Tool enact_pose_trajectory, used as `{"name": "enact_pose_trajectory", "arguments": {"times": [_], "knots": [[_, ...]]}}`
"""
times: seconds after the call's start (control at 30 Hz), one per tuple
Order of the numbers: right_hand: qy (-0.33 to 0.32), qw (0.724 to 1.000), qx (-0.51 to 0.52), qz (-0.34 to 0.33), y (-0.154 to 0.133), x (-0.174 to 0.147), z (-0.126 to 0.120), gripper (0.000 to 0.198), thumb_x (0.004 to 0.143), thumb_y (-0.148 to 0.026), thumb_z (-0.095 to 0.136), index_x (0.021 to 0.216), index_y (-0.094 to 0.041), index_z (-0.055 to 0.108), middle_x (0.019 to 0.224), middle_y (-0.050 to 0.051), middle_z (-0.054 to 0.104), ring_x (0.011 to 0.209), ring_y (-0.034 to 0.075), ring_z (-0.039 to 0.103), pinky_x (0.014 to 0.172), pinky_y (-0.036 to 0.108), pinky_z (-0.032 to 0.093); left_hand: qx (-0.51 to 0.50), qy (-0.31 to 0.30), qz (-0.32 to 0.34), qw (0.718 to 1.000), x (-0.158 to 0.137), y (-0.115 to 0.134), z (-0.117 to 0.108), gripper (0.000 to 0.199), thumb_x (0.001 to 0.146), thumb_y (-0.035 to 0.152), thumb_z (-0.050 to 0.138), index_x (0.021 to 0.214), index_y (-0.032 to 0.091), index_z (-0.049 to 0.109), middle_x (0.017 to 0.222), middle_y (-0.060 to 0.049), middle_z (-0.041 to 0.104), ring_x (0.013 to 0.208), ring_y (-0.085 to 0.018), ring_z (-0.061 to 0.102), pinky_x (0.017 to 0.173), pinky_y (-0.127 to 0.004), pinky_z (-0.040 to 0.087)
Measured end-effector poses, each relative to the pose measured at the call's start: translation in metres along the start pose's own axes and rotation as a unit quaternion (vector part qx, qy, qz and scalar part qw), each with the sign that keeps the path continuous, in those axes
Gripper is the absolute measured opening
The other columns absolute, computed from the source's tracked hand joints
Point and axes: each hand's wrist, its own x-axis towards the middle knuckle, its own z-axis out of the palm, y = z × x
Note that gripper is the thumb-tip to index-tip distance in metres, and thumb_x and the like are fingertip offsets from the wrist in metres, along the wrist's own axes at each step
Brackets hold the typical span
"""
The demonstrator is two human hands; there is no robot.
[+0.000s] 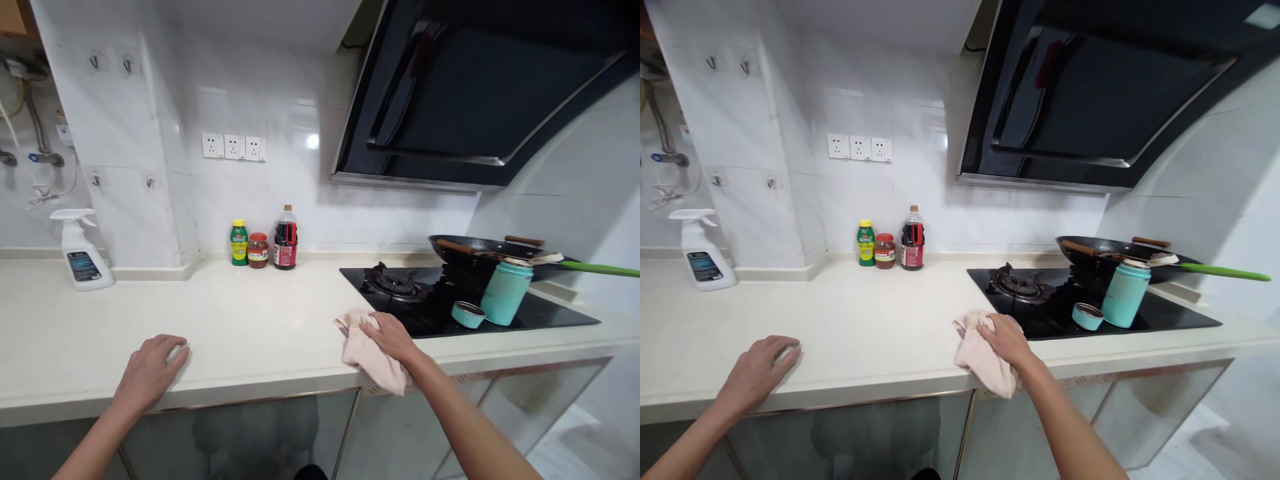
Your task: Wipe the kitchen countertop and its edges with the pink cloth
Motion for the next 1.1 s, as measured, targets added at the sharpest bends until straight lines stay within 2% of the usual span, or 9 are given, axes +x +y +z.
{"name": "enact_pose_trajectory", "arguments": {"times": [0.23, 0.43, 0.5, 0.6, 0.67, 0.77, 0.87, 0.97, 1.1], "knots": [[0.006, 0.995, 0.0, 0.099, 0.016, -0.032, -0.002, 0.049, 0.096, -0.064, 0.033, 0.09, -0.021, 0.056, 0.083, 0.008, 0.065, 0.078, 0.026, 0.061, 0.063, 0.033, 0.035, -0.003, -0.009, -0.014, 1.0, -0.001, 0.005, -0.004, 0.05, 0.087, 0.051, 0.038, 0.106, 0.019, 0.071, 0.118, -0.011, 0.07, 0.115, -0.033, 0.059, 0.094, -0.043, 0.045], [0.01, 0.987, 0.141, 0.078, 0.019, -0.028, -0.013, 0.049, 0.095, -0.066, 0.032, 0.085, -0.024, 0.056, 0.079, 0.004, 0.066, 0.078, 0.024, 0.062, 0.065, 0.032, 0.042, -0.014, -0.004, -0.024, 1.0, -0.004, 0.009, -0.005, 0.047, 0.088, 0.049, 0.037, 0.104, 0.021, 0.072, 0.117, -0.01, 0.07, 0.115, -0.032, 0.059, 0.092, -0.042, 0.045], [0.037, 0.988, 0.134, 0.073, 0.015, -0.016, -0.018, 0.051, 0.095, -0.067, 0.03, 0.086, -0.024, 0.057, 0.078, 0.002, 0.065, 0.076, 0.022, 0.061, 0.064, 0.031, 0.043, -0.018, 0.0, -0.023, 1.0, -0.004, 0.007, -0.003, 0.047, 0.088, 0.049, 0.038, 0.106, 0.021, 0.071, 0.118, -0.01, 0.07, 0.115, -0.031, 0.058, 0.092, -0.042, 0.045], [0.078, 0.992, 0.065, 0.074, 0.005, 0.007, -0.018, 0.052, 0.097, -0.063, 0.026, 0.098, -0.023, 0.06, 0.091, 0.005, 0.065, 0.089, 0.024, 0.061, 0.074, 0.034, 0.046, -0.024, 0.006, -0.021, 0.999, -0.005, 0.003, 0.001, 0.046, 0.089, 0.049, 0.038, 0.107, 0.022, 0.071, 0.119, -0.009, 0.07, 0.115, -0.031, 0.058, 0.093, -0.042, 0.044], [0.096, 0.991, 0.034, 0.084, -0.001, 0.02, -0.01, 0.052, 0.096, -0.06, 0.031, 0.113, -0.022, 0.06, 0.111, 0.012, 0.062, 0.106, 0.031, 0.056, 0.088, 0.045, 0.045, -0.024, 0.012, -0.022, 0.999, -0.005, 0.002, 0.002, 0.046, 0.089, 0.05, 0.039, 0.106, 0.022, 0.071, 0.118, -0.009, 0.07, 0.115, -0.031, 0.058, 0.092, -0.041, 0.044], [0.11, 0.99, -0.009, 0.092, -0.007, 0.026, 0.008, 0.055, 0.09, -0.057, 0.045, 0.131, -0.022, 0.056, 0.139, 0.018, 0.047, 0.124, 0.04, 0.044, 0.099, 0.063, 0.036, -0.025, 0.017, -0.028, 0.999, -0.005, 0.002, 0.003, 0.046, 0.088, 0.05, 0.039, 0.105, 0.022, 0.071, 0.117, -0.009, 0.07, 0.115, -0.032, 0.059, 0.092, -0.042, 0.045], [0.099, 0.994, -0.052, 0.014, -0.012, 0.008, 0.025, 0.057, 0.095, -0.054, 0.041, 0.143, -0.024, 0.048, 0.153, 0.015, 0.035, 0.137, 0.038, 0.034, 0.107, 0.062, 0.032, -0.03, 0.016, -0.025, 0.999, -0.004, 0.003, 0.002, 0.046, 0.088, 0.05, 0.04, 0.106, 0.022, 0.071, 0.118, -0.009, 0.07, 0.116, -0.031, 0.058, 0.095, -0.043, 0.045], [0.02, 0.993, -0.066, -0.096, -0.015, -0.027, 0.033, 0.057, 0.098, -0.06, 0.038, 0.145, -0.03, 0.047, 0.155, 0.009, 0.036, 0.145, 0.034, 0.026, 0.113, 0.059, 0.03, -0.031, 0.007, -0.024, 0.999, -0.004, 0.001, 0.002, 0.046, 0.088, 0.05, 0.04, 0.108, 0.022, 0.07, 0.119, -0.01, 0.07, 0.117, -0.032, 0.058, 0.096, -0.044, 0.044], [0.005, 0.983, -0.072, -0.172, -0.012, -0.072, 0.033, 0.079, 0.084, -0.067, 0.063, 0.15, -0.031, 0.039, 0.159, 0.01, 0.029, 0.147, 0.036, 0.021, 0.113, 0.059, 0.031, -0.029, 0.016, -0.025, 0.999, -0.003, -0.001, 0.007, 0.047, 0.089, 0.052, 0.04, 0.108, 0.022, 0.07, 0.119, -0.01, 0.07, 0.117, -0.032, 0.058, 0.096, -0.044, 0.045]]}}
